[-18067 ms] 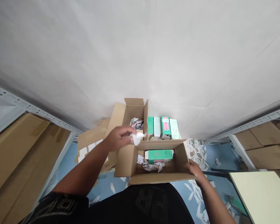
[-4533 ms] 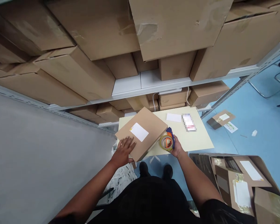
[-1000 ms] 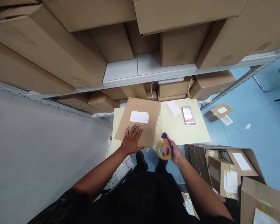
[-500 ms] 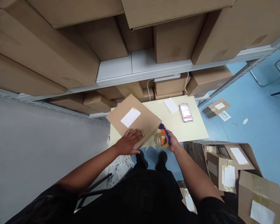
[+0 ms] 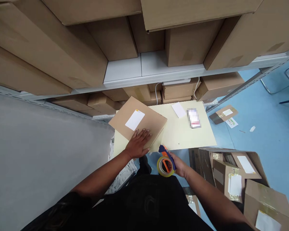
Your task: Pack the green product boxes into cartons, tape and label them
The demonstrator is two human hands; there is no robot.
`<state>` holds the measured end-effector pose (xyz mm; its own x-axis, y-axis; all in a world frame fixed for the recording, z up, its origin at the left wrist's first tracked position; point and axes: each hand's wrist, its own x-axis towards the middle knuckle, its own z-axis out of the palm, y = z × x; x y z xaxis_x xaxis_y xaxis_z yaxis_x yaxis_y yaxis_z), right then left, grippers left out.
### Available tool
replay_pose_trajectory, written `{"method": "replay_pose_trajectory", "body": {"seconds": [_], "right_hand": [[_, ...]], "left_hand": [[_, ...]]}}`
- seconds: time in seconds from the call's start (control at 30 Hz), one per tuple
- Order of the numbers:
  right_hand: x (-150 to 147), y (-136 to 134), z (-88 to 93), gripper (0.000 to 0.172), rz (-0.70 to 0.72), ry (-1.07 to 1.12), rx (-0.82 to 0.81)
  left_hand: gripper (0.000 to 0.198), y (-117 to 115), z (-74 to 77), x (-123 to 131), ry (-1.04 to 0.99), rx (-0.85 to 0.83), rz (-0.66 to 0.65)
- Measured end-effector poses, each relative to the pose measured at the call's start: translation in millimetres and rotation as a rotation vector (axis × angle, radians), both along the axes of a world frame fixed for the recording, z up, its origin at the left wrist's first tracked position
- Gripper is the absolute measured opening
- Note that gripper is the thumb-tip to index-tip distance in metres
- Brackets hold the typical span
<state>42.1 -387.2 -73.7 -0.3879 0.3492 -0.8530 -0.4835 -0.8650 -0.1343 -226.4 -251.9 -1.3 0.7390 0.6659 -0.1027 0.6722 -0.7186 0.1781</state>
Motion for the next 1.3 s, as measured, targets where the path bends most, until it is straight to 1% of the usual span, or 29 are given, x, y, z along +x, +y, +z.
{"method": "replay_pose_trajectory", "body": {"seconds": [0.1,0.2,0.27,0.37,0.43,0.6,0.67,0.73,0.83,0.9,0.93,1.0,1.07,1.1,1.13,1.17,1.2,1.27,1.3], "right_hand": [[13,10,6.2,0.046,0.078,-0.012,0.011],[9,6,8.4,0.053,0.092,0.013,-0.006],[1,-6,7.4,0.056,0.056,0.024,-0.015],[-10,-27,3.5,0.054,-0.058,0.048,-0.018],[-18,-37,0.1,0.054,-0.109,0.075,-0.037],[-48,-49,-10.2,0.058,-0.166,0.122,-0.064],[-60,-50,-13.6,0.057,-0.144,0.124,-0.058],[-66,-50,-16.0,0.056,-0.101,0.123,-0.042],[-56,-49,-18.8,0.053,-0.034,0.076,-0.017],[-42,-39,-20.7,0.051,0.061,0.01,-0.01],[-35,-30,-21.5,0.05,0.123,-0.03,-0.001],[-29,-3,-22.9,0.047,0.282,-0.123,0.054],[-37,30,-23.3,0.037,0.5,-0.253,0.165],[-47,45,-23.1,0.031,0.608,-0.331,0.256],[-60,57,-22.4,0.028,0.632,-0.364,0.309],[-74,65,-21.3,0.028,0.632,-0.392,0.382],[-89,70,-20.0,0.029,0.618,-0.43,0.502],[-109,69,-17.6,0.029,0.609,-0.516,0.679],[-113,64,-17.1,0.031,0.621,-0.557,0.728]], "left_hand": [[0.084,0,-0.4,1,-0.011,-0.015,0.008],[0.085,0,-1.5,1,-0.019,-0.03,0.008],[0.086,-1,-2.5,1,-0.02,-0.036,0.012],[0.087,-1,-3.6,1,-0.023,-0.04,0.013],[0.087,-1,-3.5,1,-0.019,-0.041,0.012],[0.084,-1,-2.2,1,0.013,-0.036,0.002],[0.084,-1,-2.4,1,0.026,-0.035,0.001],[0.085,-1,-3.2,0,0.03,-0.036,0.005],[0.087,-1,-4.3,-2,0.014,-0.047,-0.021],[0.088,-1,-4.6,-4,-0.004,-0.06,-0.056],[0.088,-1,-4.6,-5,-0.013,-0.064,-0.071],[0.088,-1,-4.9,-6,-0.026,-0.063,-0.09],[0.088,-1,-5.6,-6,-0.03,-0.053,-0.095],[0.088,-1,-6.0,-6,-0.029,-0.048,-0.095],[0.088,-1,-6.4,-5,-0.026,-0.044,-0.093],[0.088,-1,-6.7,-5,-0.022,-0.04,-0.092],[0.087,-1,-6.8,-4,-0.02,-0.036,-0.091],[0.088,-1,-6.5,-4,-0.019,-0.03,-0.093],[0.088,-1,-6.1,-4,-0.021,-0.029,-0.095]]}}
